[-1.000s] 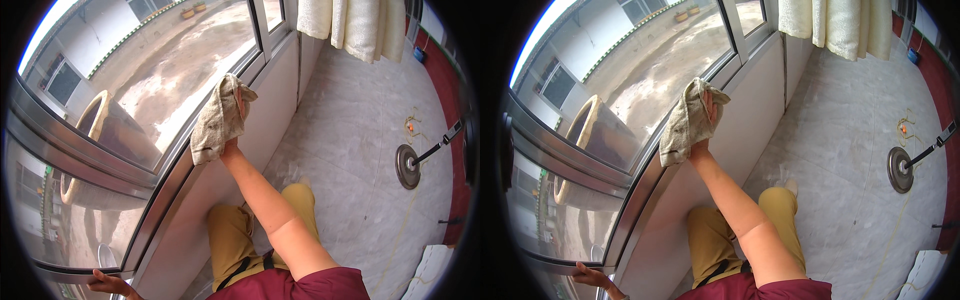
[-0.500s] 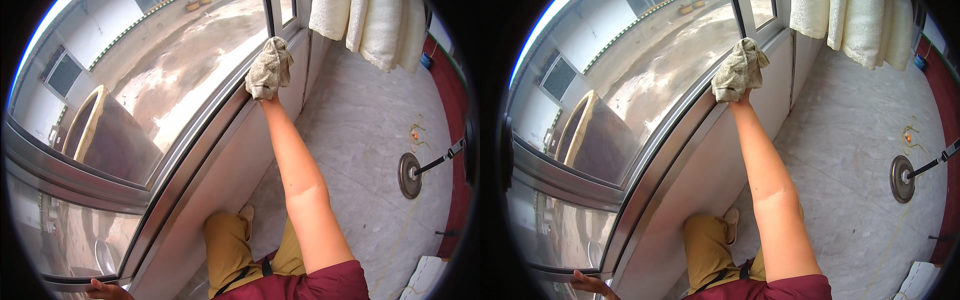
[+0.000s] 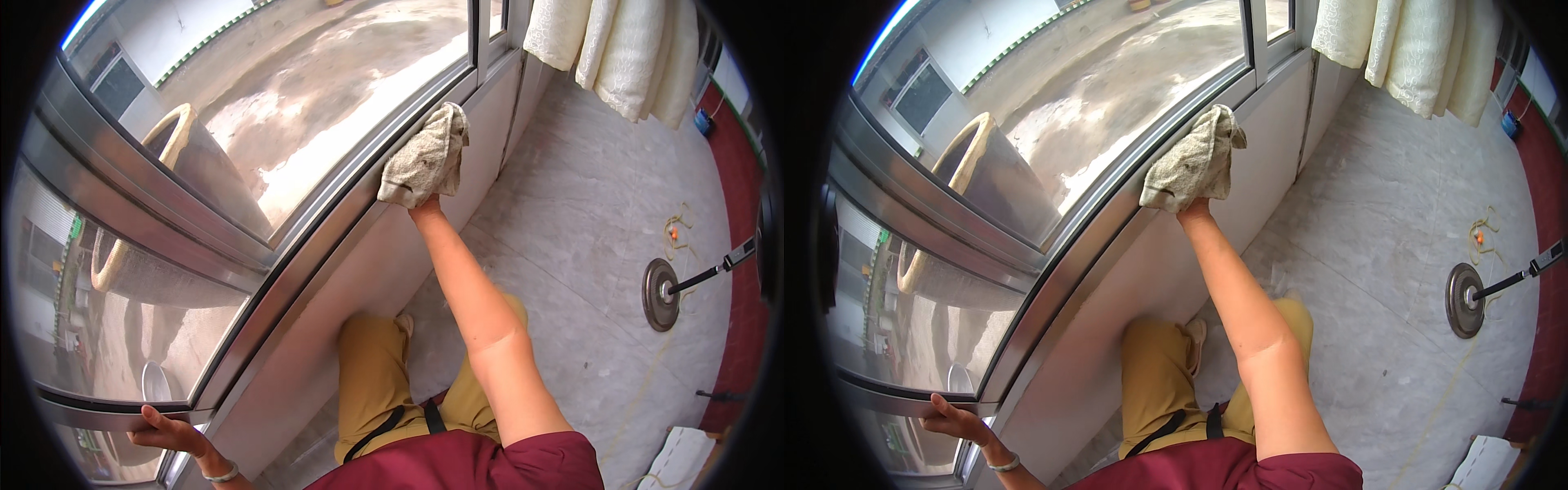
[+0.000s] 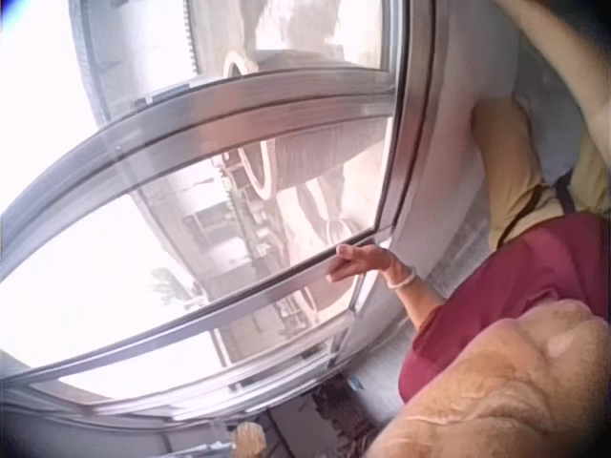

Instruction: The person wipes the lower frame and glass of a large window using a cloth. They move along the window track, cleaning the metal frame and the screen area while kneeling on the floor.

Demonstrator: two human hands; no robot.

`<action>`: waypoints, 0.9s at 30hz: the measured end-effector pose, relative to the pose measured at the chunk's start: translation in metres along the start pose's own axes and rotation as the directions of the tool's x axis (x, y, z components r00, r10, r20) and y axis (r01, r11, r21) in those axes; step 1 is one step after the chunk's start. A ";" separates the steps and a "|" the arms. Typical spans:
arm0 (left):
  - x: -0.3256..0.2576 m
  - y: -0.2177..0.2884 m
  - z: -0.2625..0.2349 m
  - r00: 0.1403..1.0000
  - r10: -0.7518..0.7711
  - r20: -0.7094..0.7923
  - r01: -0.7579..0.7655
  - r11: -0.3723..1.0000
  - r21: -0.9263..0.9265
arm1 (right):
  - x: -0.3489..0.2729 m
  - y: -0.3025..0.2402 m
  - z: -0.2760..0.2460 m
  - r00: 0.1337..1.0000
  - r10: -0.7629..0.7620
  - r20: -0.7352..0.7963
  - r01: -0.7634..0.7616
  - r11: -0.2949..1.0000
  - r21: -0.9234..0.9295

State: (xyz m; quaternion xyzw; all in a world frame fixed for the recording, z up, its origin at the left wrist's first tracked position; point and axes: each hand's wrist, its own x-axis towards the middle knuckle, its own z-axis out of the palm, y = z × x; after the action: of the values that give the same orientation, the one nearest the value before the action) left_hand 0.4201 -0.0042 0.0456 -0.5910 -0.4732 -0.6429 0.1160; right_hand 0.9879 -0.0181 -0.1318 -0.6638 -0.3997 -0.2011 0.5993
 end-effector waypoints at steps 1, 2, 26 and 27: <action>0.000 -0.002 0.001 1.000 0.015 0.001 -0.014 1.000 -0.015 | -0.011 -0.012 0.004 0.999 -0.037 0.033 0.039 0.997 -0.066; -0.001 -0.004 0.002 1.000 0.027 0.004 -0.027 0.999 -0.035 | -0.024 -0.024 0.004 0.996 -0.066 0.063 0.073 0.991 -0.113; -0.072 0.187 0.007 0.289 0.858 0.425 -0.440 0.514 -0.736 | -0.172 -0.328 -0.011 0.783 0.105 0.613 0.622 -0.150 -0.768; -0.078 0.193 0.024 0.283 0.851 0.442 -0.501 0.524 -0.689 | -0.180 -0.323 -0.006 0.697 0.249 0.673 0.573 -0.758 -0.313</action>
State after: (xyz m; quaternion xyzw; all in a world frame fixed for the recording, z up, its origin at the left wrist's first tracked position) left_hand 0.5940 -0.1197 0.0650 -0.9507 -0.0156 -0.3055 0.0511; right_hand 0.6316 -0.0886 -0.0595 -0.6234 -0.2726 -0.4386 -0.5871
